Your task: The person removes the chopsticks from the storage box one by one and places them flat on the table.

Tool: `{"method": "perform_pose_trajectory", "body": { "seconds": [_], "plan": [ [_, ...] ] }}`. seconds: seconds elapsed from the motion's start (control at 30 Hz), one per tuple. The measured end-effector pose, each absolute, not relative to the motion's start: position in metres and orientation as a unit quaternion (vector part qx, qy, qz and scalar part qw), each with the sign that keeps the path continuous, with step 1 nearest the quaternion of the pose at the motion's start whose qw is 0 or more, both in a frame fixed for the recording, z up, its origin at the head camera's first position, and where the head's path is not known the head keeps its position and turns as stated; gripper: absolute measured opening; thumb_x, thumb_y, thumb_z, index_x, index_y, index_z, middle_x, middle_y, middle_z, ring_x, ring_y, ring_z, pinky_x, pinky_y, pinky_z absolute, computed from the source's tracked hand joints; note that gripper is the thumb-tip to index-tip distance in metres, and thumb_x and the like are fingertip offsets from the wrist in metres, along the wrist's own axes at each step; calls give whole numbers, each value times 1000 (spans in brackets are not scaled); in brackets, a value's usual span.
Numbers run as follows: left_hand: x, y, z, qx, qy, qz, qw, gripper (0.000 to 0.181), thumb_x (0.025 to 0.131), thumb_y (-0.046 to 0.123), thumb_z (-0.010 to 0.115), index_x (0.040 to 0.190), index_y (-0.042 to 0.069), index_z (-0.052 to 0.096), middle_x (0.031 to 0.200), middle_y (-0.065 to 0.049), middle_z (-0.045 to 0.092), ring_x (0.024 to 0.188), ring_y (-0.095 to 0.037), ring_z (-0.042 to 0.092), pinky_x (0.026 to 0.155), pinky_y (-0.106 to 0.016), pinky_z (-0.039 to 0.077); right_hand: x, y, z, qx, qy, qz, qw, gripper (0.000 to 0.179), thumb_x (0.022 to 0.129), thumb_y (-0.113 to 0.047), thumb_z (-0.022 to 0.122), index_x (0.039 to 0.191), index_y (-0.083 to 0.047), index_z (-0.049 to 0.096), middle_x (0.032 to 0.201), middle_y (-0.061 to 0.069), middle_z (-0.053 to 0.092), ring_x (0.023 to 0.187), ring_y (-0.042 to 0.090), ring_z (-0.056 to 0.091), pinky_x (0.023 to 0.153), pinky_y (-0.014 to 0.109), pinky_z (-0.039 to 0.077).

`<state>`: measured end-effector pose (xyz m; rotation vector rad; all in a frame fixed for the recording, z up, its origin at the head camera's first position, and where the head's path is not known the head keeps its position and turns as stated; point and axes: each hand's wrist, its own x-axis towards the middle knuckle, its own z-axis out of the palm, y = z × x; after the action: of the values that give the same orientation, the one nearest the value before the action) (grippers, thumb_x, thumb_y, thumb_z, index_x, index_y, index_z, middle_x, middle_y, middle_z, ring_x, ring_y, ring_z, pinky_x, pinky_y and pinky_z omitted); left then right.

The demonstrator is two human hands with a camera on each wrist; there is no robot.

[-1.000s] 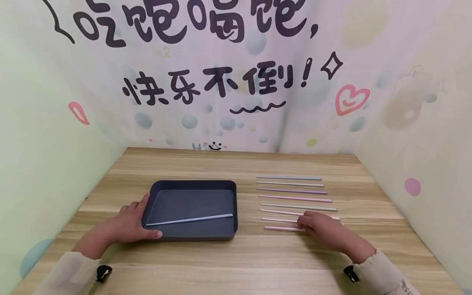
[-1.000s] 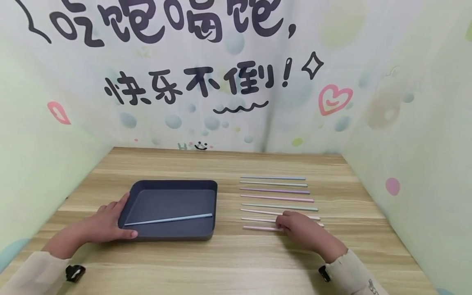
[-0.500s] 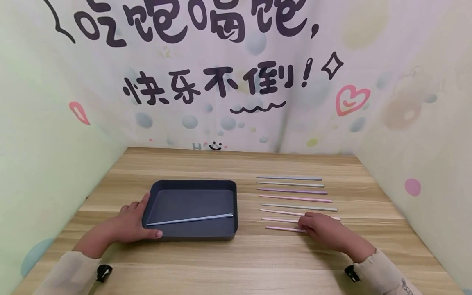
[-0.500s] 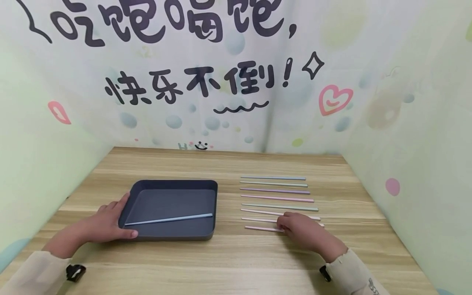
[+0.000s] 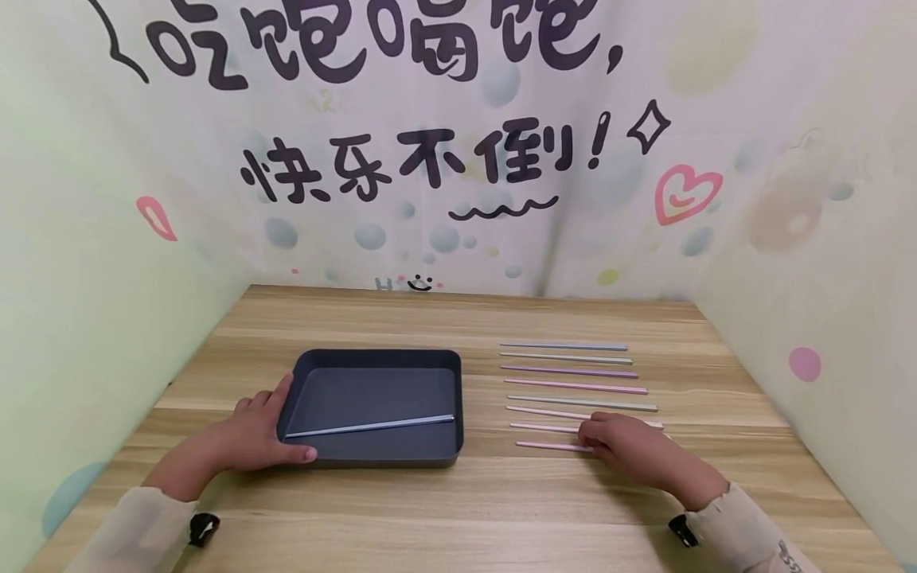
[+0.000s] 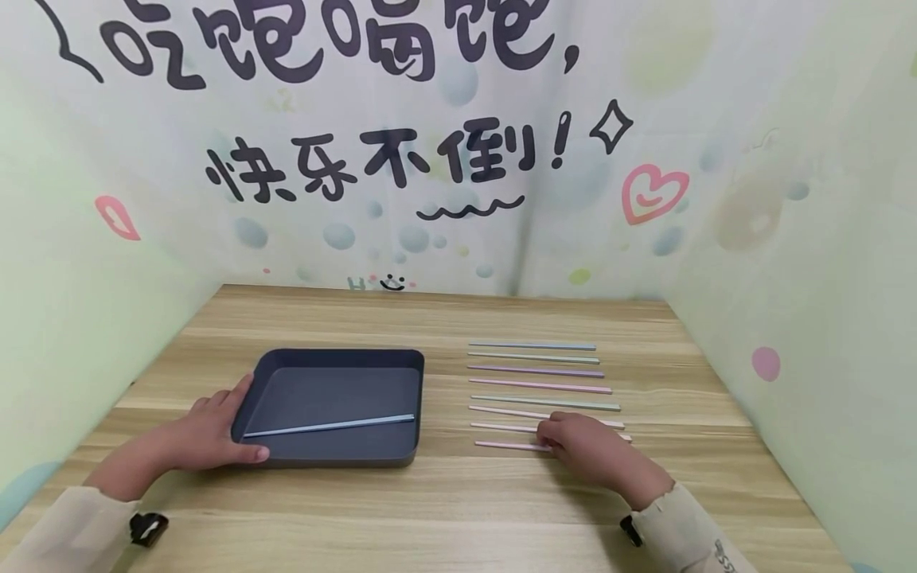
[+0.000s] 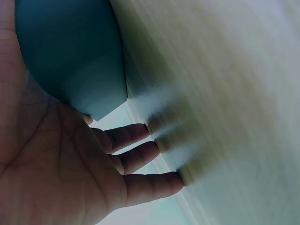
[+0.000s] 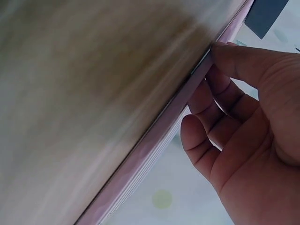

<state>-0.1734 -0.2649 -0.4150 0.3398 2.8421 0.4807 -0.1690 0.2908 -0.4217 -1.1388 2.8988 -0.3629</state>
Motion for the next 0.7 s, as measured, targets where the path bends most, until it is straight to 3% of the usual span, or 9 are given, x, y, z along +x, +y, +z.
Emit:
{"method": "perform_pose_trajectory", "body": {
  "seconds": [0.5,0.7],
  "plan": [
    [-175,-267,-419,118,973,162,112,132,72,70,74,151,-12,7,137,-45,33,122,-62,34,93,-66,38,-171,287,-417,-367,924,-101,-16,21,90,-3,70,84,-21,61,80,-15,47,69,1,43,62,26,42],
    [-174,-267,-417,119,972,165,116,132,73,69,74,152,-12,5,137,-46,32,123,-63,32,93,-67,38,-181,274,-409,-382,915,-126,-35,21,86,7,66,91,-14,68,84,-9,57,73,3,52,65,28,48]
  ]
}}
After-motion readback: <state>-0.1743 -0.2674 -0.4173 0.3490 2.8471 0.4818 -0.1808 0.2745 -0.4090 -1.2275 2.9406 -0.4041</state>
